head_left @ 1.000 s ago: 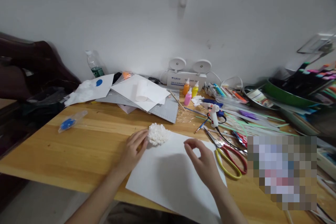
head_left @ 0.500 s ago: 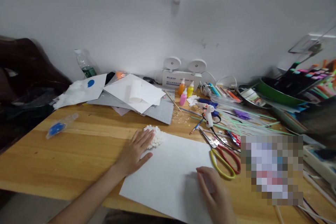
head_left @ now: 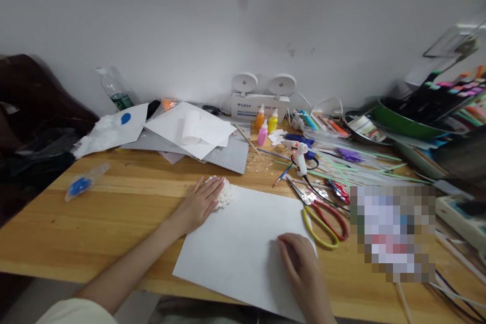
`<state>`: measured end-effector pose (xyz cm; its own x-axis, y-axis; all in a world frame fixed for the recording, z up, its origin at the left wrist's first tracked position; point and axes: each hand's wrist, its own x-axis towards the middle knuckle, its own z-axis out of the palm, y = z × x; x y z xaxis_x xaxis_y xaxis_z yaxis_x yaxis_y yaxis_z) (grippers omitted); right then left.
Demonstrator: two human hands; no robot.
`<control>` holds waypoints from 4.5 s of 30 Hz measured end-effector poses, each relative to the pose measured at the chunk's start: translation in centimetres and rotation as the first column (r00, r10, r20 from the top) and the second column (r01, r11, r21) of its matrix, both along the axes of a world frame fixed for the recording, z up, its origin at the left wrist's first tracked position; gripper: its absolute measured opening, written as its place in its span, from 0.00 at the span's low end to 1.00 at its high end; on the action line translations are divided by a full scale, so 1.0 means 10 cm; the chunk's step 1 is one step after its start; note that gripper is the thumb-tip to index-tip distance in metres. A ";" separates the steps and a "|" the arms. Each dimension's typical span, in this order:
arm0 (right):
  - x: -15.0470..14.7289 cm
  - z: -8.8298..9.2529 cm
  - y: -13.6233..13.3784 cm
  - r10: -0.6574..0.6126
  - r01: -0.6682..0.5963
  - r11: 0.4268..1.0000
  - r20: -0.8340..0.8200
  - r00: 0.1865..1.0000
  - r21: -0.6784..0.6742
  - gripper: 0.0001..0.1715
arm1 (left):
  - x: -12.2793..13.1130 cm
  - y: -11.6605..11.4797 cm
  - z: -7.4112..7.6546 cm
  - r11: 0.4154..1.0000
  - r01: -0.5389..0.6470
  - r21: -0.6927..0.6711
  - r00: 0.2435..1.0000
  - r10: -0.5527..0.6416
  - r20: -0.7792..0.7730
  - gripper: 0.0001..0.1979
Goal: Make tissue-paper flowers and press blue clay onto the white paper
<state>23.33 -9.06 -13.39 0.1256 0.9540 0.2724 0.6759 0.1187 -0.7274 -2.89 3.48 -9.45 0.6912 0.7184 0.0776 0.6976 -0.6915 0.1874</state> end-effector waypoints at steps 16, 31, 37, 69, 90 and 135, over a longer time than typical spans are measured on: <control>0.01 0.03 0.01 0.005 -0.005 0.999 -0.016 1.000 -0.036 0.08 | 0.08 0.15 -0.01 0.999 0.032 0.007 0.998 -0.033 0.054 0.24; 0.01 0.03 0.02 0.026 -0.028 0.999 -0.037 0.999 -0.045 0.07 | 0.10 0.14 0.02 0.998 0.058 0.008 0.998 -0.058 0.022 0.24; 0.01 0.02 0.02 0.033 -0.034 0.999 -0.044 0.999 -0.035 0.06 | 0.07 0.15 -0.05 0.996 0.088 0.020 0.996 -0.088 0.033 0.24; 0.02 0.02 0.02 0.025 -0.026 1.000 -0.050 0.998 -0.013 0.07 | 0.08 0.09 0.06 0.999 0.053 0.008 0.996 -0.052 -0.079 0.26; 0.06 -0.04 0.00 0.057 -0.058 0.998 -0.043 0.997 -0.012 0.07 | -0.28 0.00 0.37 0.976 -0.217 -0.034 0.889 0.212 0.407 0.25; 0.01 -0.02 0.00 0.025 -0.026 0.999 0.021 0.999 0.020 0.08 | -0.37 0.03 -0.07 0.989 -0.147 -0.031 0.978 0.150 0.144 0.24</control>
